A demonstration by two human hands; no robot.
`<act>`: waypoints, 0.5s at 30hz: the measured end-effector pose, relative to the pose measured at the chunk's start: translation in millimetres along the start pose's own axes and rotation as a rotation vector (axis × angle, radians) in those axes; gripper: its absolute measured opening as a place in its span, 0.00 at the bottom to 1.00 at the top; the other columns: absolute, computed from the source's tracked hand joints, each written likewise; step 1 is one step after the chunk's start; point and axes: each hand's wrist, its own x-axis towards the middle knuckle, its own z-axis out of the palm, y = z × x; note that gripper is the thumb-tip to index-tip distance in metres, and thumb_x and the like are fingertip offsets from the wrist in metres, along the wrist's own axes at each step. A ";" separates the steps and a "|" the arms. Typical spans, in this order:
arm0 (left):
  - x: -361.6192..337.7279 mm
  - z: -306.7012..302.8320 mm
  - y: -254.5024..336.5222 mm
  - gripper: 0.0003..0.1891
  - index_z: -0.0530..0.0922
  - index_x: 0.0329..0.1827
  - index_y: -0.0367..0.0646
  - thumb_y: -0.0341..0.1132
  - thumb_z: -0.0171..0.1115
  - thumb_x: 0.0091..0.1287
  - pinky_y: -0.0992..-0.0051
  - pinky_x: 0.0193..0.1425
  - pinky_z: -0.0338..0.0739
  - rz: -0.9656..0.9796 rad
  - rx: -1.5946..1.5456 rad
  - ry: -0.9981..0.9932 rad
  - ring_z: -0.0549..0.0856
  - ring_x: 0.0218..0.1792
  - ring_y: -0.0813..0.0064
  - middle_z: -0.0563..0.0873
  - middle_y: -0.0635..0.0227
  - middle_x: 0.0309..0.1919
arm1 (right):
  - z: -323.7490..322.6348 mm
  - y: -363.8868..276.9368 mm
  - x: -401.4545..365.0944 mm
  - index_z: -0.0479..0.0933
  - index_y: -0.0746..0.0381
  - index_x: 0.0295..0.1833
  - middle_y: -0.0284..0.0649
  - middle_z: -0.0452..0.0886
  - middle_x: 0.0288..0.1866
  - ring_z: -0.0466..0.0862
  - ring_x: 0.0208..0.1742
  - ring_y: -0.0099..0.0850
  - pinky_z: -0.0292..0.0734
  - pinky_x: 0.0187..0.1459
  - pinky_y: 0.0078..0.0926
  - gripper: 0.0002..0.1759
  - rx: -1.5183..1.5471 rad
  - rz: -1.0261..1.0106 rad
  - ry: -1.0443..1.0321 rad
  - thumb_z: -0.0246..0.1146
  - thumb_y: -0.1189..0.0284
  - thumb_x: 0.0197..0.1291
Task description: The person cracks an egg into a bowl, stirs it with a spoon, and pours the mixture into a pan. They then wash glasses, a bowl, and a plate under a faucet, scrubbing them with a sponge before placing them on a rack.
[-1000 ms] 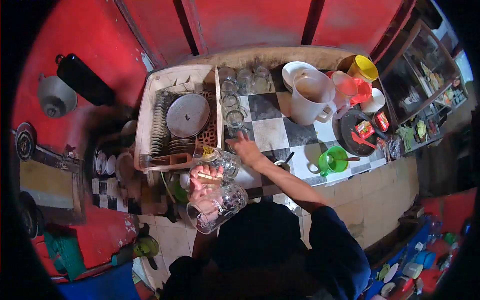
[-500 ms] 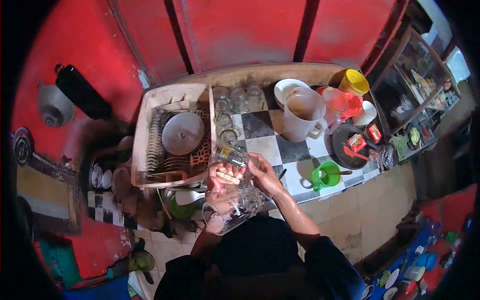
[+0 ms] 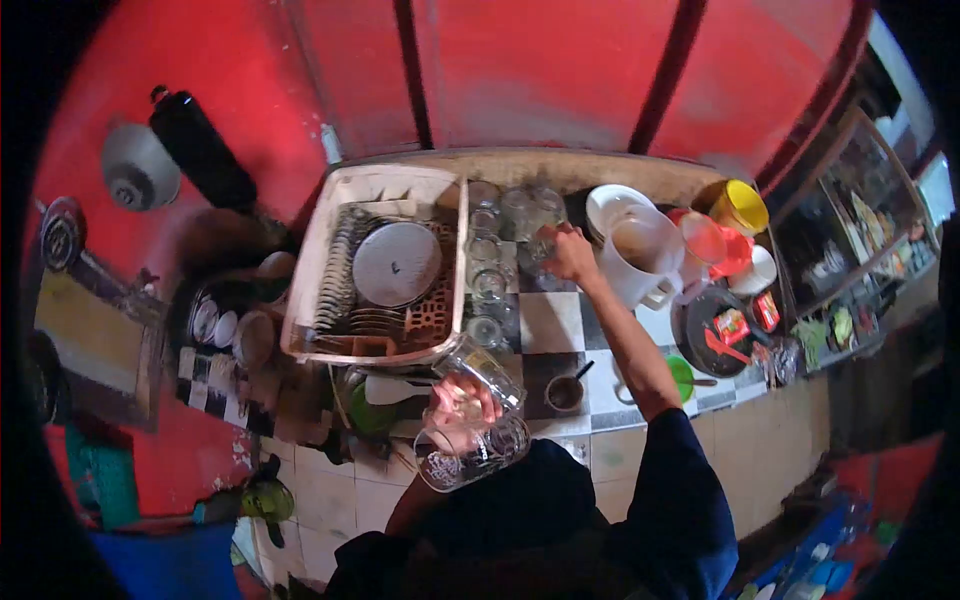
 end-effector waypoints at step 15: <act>18.2 5.8 13.5 0.21 0.66 0.28 0.44 0.52 0.44 0.71 0.68 0.38 0.73 0.041 0.093 0.088 0.74 0.27 0.72 0.67 0.72 0.23 | 13.1 -31.1 19.0 0.66 0.60 0.60 0.54 0.73 0.54 0.71 0.58 0.51 0.68 0.58 0.43 0.37 0.252 -0.149 0.195 0.71 0.71 0.41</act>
